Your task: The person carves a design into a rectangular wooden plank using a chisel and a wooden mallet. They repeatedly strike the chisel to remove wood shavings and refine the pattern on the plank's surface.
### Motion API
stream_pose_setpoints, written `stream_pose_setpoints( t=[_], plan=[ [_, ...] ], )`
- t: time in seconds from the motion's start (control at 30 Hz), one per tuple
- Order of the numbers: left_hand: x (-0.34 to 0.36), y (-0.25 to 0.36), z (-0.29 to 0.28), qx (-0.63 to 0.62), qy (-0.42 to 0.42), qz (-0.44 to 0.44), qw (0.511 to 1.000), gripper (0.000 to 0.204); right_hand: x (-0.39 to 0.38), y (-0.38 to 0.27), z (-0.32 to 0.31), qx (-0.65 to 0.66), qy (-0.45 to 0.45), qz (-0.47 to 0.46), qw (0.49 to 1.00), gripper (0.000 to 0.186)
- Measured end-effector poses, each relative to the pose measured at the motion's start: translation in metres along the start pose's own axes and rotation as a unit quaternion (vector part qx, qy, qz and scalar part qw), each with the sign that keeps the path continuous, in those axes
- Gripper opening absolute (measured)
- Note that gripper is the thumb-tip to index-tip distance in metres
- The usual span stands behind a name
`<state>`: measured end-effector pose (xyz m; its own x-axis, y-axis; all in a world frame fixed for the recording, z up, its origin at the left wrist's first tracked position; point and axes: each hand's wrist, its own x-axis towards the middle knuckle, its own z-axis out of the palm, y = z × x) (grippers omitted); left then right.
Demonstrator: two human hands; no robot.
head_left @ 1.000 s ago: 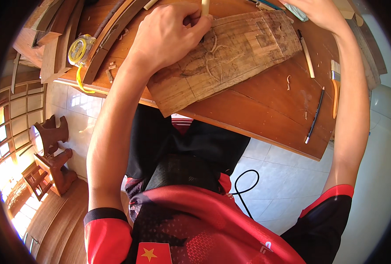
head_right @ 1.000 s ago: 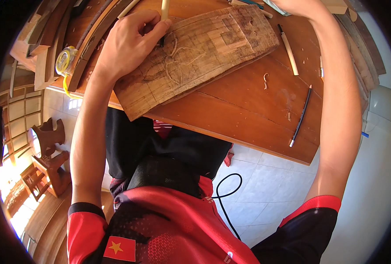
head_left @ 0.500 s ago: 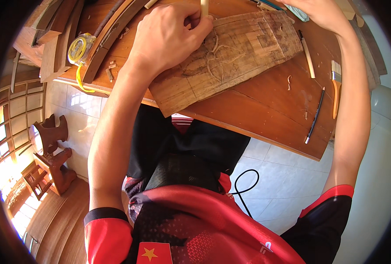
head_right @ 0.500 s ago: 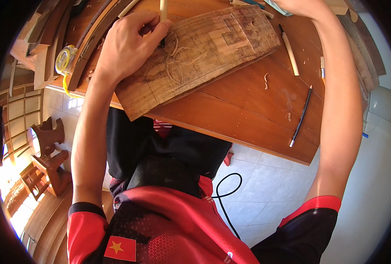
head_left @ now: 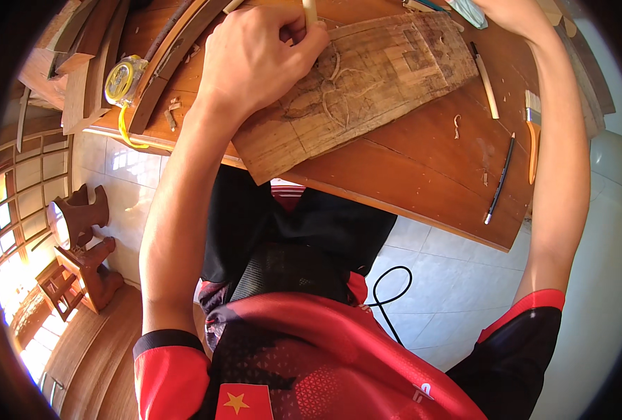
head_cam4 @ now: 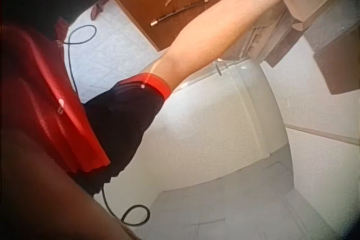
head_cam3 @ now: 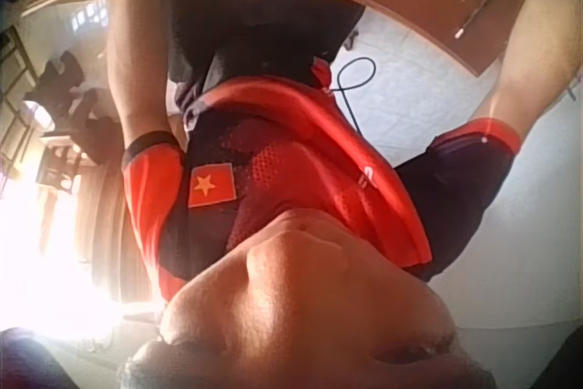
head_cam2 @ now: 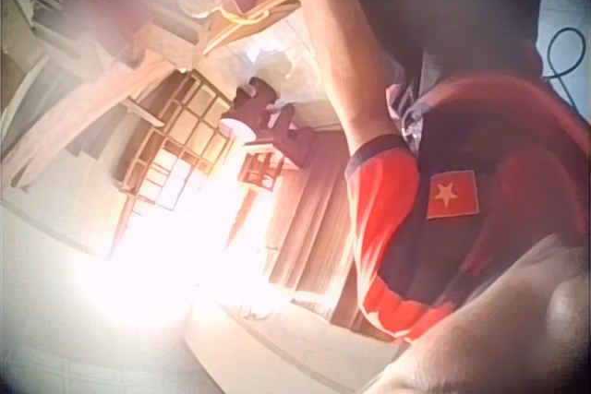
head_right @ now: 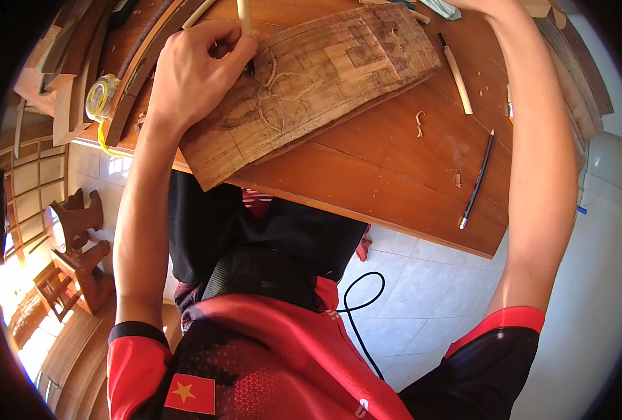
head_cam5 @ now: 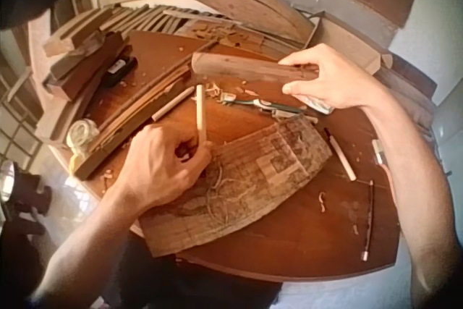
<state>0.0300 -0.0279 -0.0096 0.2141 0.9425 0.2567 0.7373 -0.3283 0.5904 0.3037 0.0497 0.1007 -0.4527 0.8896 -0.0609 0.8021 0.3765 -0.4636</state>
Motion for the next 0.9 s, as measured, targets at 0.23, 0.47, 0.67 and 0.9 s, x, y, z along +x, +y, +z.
stream_pose_setpoints(
  t=[0.23, 0.47, 0.67, 0.9],
  plan=[
    [-0.002, -0.001, 0.003, 0.023, 0.030, -0.011, 0.999, 0.040, 0.009, 0.011, 0.001, -0.018, 0.006, -0.038, 0.999, 0.038],
    [-0.007, 0.016, -0.001, 0.053, 0.047, -0.030, 0.997, 0.038, 0.027, 0.008, -0.010, -0.123, 0.013, -0.073, 0.990, 0.044],
    [-0.009, 0.008, -0.004, 0.051, 0.027, -0.004, 0.998, 0.034, -0.003, -0.004, 0.012, 0.032, -0.017, 0.146, 0.989, 0.052],
    [-0.010, 0.016, -0.002, 0.016, 0.065, 0.054, 0.996, 0.028, -0.070, 0.050, 0.032, 0.068, 0.017, 0.080, 0.994, 0.094]
  ],
)
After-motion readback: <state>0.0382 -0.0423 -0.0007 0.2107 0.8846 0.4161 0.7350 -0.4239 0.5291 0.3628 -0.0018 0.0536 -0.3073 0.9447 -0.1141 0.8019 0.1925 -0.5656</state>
